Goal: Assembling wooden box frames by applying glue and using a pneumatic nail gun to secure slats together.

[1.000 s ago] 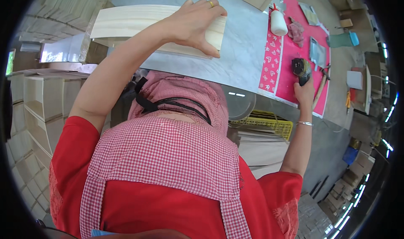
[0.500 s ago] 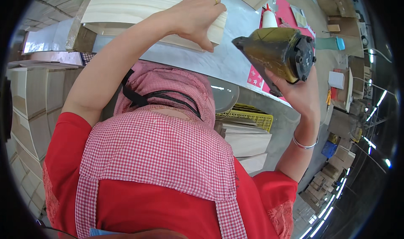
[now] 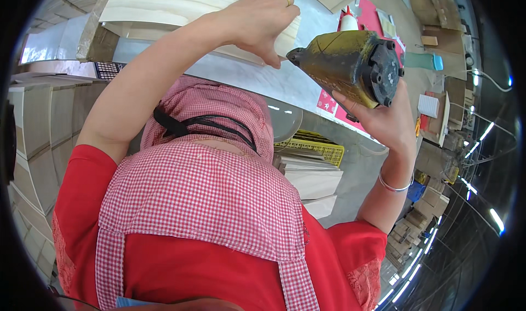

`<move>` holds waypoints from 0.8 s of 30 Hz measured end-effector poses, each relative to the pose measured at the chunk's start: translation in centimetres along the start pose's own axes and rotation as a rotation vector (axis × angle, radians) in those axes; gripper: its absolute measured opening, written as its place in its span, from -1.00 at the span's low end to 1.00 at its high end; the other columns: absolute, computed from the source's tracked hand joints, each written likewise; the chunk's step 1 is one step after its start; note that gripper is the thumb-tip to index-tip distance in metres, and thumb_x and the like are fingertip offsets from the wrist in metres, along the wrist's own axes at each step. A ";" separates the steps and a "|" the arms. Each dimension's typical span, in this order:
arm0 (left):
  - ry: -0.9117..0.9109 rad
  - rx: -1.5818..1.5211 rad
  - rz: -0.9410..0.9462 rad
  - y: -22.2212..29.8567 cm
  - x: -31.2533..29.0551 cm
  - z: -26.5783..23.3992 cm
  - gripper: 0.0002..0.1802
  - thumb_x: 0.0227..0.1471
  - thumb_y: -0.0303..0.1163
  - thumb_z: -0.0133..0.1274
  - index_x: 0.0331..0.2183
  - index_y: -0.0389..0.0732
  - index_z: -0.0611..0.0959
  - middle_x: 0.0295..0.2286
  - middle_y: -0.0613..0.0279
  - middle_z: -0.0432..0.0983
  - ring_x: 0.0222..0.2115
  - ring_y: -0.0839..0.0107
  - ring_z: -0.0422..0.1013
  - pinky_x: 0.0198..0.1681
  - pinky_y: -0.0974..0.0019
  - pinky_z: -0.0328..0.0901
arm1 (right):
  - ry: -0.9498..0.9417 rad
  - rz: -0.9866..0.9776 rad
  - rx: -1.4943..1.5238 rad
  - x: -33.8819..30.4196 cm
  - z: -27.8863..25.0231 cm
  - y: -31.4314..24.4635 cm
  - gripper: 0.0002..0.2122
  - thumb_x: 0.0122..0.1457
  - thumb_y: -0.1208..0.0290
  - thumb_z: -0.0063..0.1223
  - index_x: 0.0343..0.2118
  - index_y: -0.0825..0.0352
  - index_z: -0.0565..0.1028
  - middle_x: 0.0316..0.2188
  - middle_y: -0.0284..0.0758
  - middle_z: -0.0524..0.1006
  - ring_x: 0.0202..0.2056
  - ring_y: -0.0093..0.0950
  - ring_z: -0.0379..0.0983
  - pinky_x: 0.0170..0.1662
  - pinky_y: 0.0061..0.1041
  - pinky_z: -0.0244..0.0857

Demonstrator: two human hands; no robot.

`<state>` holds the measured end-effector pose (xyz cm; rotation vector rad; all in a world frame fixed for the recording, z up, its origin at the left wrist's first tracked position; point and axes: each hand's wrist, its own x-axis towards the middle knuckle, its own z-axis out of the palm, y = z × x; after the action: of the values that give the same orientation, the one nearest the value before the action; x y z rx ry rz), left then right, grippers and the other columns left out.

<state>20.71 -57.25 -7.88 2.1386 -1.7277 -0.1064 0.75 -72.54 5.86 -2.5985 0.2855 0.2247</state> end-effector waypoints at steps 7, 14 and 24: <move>-0.011 0.008 -0.008 0.2 0.1 -0.2 -0.24 -0.42 0.05 0.45 -0.21 -0.27 0.62 -0.16 0.10 0.53 0.01 0.17 0.34 0.05 0.06 0.17 | -0.044 -0.006 -0.007 0.7 -0.2 0.3 -0.61 0.02 0.56 0.35 -0.08 0.46 0.49 -0.18 -0.26 0.61 -0.18 -0.51 0.53 -0.10 -0.48 0.41; 0.033 0.042 -0.073 0.3 -0.6 -0.2 -0.16 -0.46 0.07 0.43 -0.18 -0.31 0.56 -0.21 0.04 0.51 -0.06 0.17 0.36 -0.02 0.05 0.18 | 0.053 -0.089 -0.005 1.4 -0.4 0.9 -0.64 -0.05 0.47 0.41 -0.18 0.46 0.54 -0.27 -0.24 0.64 -0.28 -0.49 0.55 -0.16 -0.45 0.42; -0.001 0.010 -0.126 0.2 -0.9 -0.5 -0.11 -0.46 0.19 0.37 -0.18 -0.32 0.57 -0.21 0.03 0.54 -0.04 0.15 0.36 0.12 -0.05 0.11 | 0.171 0.101 0.044 4.8 -1.2 1.6 -0.64 -0.03 0.43 0.41 -0.20 0.48 0.54 -0.30 -0.24 0.65 -0.31 -0.52 0.54 -0.17 -0.46 0.42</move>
<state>20.43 -56.34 -7.50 2.2543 -1.5969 -0.1333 5.06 -75.27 5.10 -2.5656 0.4784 0.0299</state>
